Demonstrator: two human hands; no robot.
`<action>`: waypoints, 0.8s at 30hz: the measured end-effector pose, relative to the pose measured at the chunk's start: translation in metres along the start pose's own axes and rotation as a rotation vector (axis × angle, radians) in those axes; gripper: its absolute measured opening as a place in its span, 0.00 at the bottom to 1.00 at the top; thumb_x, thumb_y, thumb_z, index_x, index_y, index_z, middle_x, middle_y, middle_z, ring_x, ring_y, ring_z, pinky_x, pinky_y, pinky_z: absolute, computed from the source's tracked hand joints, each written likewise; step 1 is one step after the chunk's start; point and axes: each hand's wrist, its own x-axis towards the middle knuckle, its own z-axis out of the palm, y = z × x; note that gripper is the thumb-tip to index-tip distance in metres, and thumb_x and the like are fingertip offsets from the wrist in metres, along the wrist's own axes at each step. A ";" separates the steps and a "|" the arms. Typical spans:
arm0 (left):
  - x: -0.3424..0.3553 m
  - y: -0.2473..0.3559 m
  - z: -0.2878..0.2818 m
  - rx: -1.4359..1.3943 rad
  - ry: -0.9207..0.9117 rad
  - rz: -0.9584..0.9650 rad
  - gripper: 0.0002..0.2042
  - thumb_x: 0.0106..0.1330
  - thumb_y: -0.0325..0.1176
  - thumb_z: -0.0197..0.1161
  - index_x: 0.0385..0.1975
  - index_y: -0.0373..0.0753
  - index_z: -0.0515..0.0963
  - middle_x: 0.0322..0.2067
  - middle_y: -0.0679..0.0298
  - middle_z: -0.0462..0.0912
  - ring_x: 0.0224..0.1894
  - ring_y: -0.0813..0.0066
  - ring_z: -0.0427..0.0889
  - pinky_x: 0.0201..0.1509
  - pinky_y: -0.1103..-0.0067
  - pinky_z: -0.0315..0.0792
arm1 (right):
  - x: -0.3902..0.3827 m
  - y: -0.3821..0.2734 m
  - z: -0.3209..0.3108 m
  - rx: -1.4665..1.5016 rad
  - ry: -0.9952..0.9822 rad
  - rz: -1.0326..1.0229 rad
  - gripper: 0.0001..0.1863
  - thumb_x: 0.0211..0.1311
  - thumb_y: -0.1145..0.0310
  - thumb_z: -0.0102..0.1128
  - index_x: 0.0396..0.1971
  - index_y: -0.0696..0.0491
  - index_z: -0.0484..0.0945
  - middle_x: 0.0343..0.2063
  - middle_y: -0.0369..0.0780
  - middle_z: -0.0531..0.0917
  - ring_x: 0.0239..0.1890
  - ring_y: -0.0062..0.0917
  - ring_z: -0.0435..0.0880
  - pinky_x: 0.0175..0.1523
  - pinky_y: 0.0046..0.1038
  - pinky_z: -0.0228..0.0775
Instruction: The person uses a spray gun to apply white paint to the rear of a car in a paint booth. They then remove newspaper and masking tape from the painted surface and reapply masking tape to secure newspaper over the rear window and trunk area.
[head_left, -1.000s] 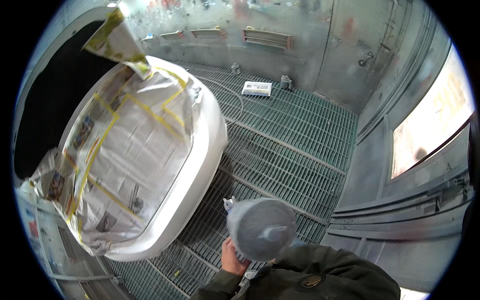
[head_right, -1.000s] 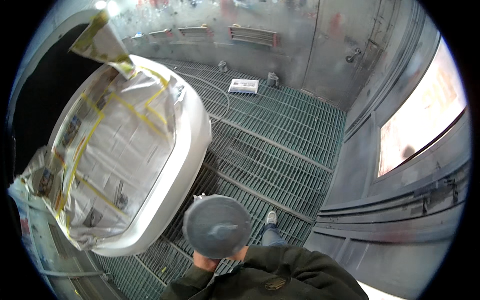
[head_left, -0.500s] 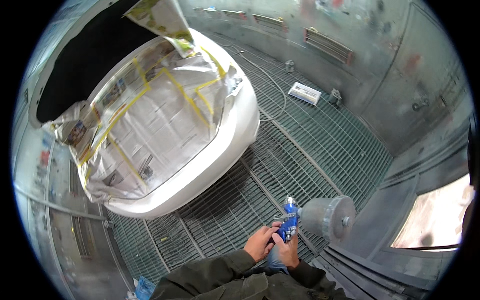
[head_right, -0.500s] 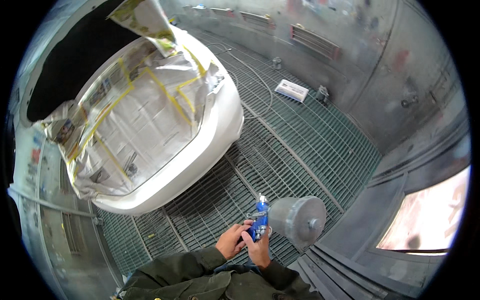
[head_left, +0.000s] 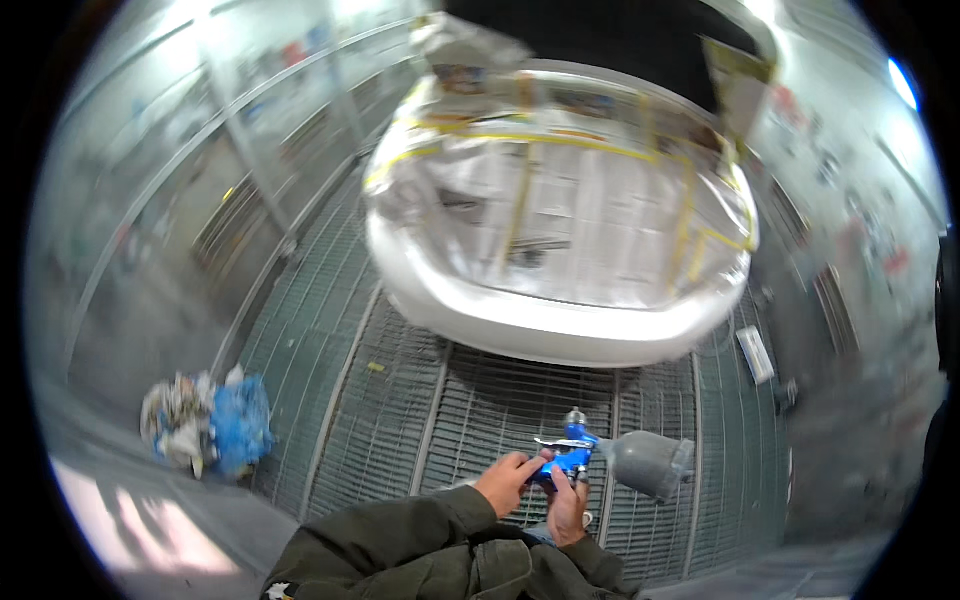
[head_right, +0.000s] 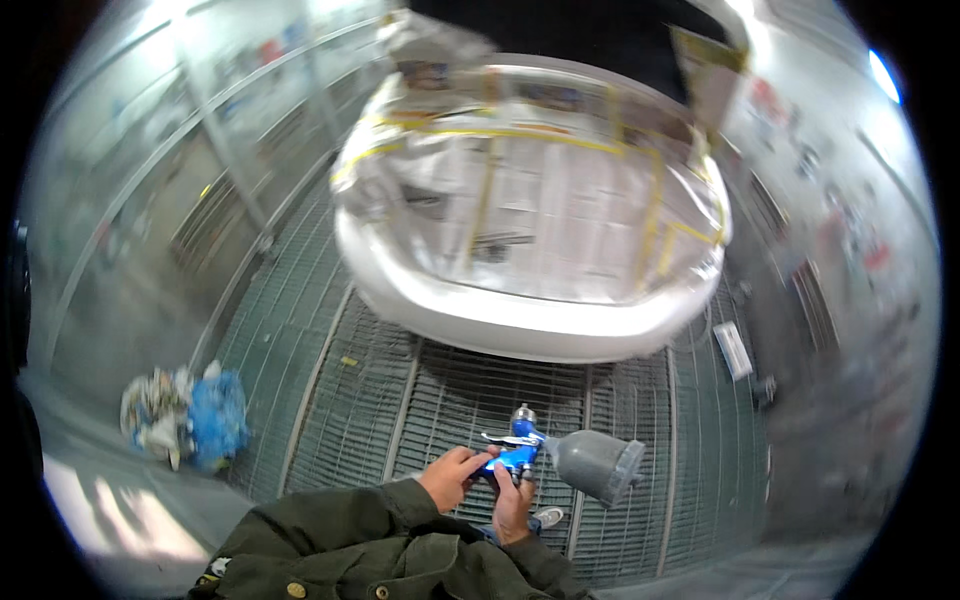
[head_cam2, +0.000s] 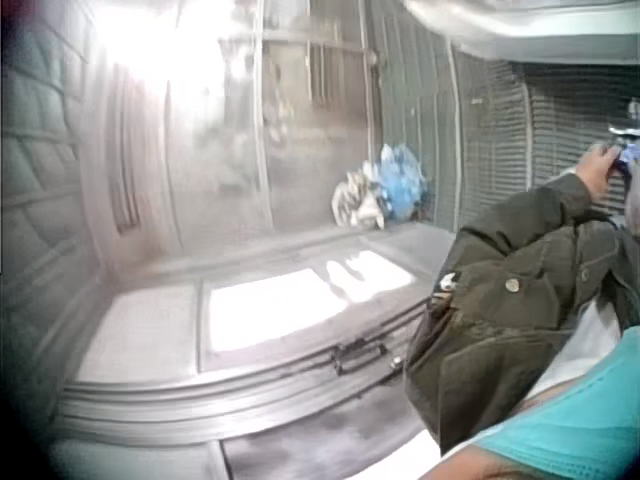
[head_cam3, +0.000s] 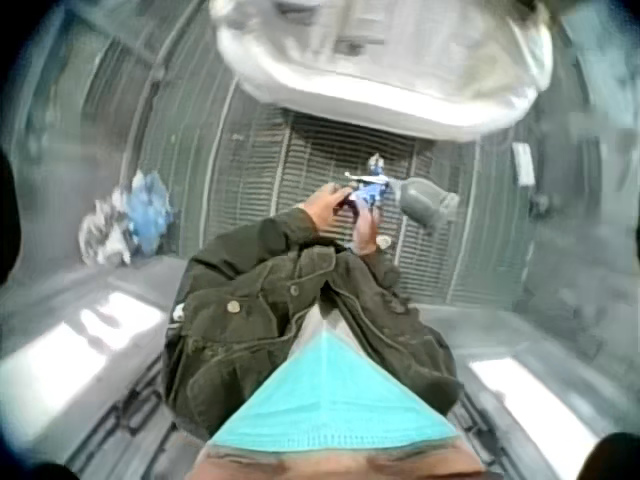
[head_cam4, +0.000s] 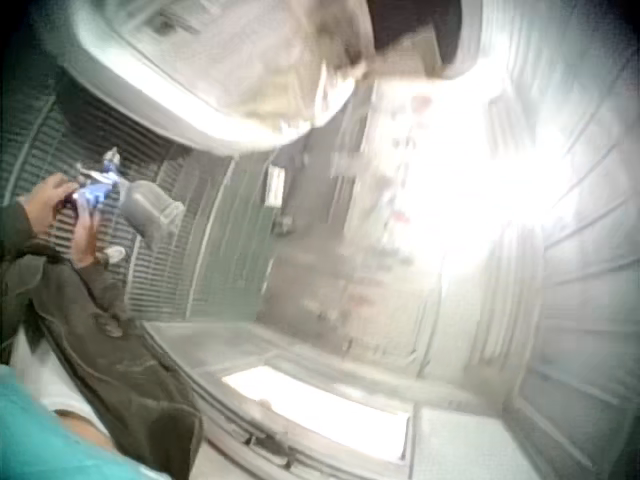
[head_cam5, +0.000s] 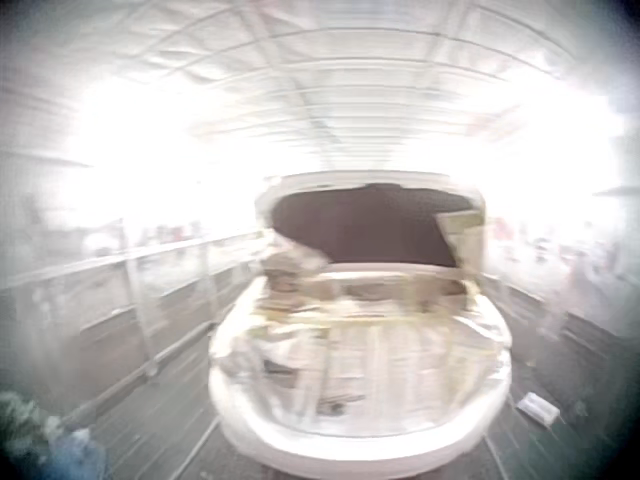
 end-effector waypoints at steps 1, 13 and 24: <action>-0.026 -0.020 -0.020 0.038 0.041 -0.066 0.28 0.56 0.19 0.60 0.60 0.42 0.70 0.41 0.53 0.74 0.43 0.54 0.74 0.45 0.65 0.71 | -0.001 0.023 0.023 0.062 -0.029 0.106 0.15 0.68 0.74 0.54 0.53 0.59 0.72 0.49 0.42 0.80 0.52 0.28 0.79 0.56 0.32 0.74; -0.192 -0.203 -0.175 0.034 0.645 -0.425 0.33 0.51 0.19 0.66 0.62 0.42 0.68 0.47 0.50 0.73 0.48 0.48 0.74 0.50 0.64 0.73 | 0.059 0.209 0.289 -0.561 -0.508 0.357 0.14 0.66 0.71 0.60 0.49 0.60 0.75 0.44 0.41 0.83 0.44 0.22 0.81 0.52 0.25 0.72; -0.281 -0.396 -0.368 0.068 0.822 -0.933 0.23 0.53 0.28 0.68 0.52 0.40 0.75 0.45 0.54 0.78 0.49 0.55 0.76 0.53 0.67 0.72 | 0.208 0.353 0.540 -0.952 -1.004 0.074 0.16 0.66 0.64 0.60 0.49 0.55 0.77 0.47 0.42 0.81 0.49 0.32 0.77 0.56 0.34 0.66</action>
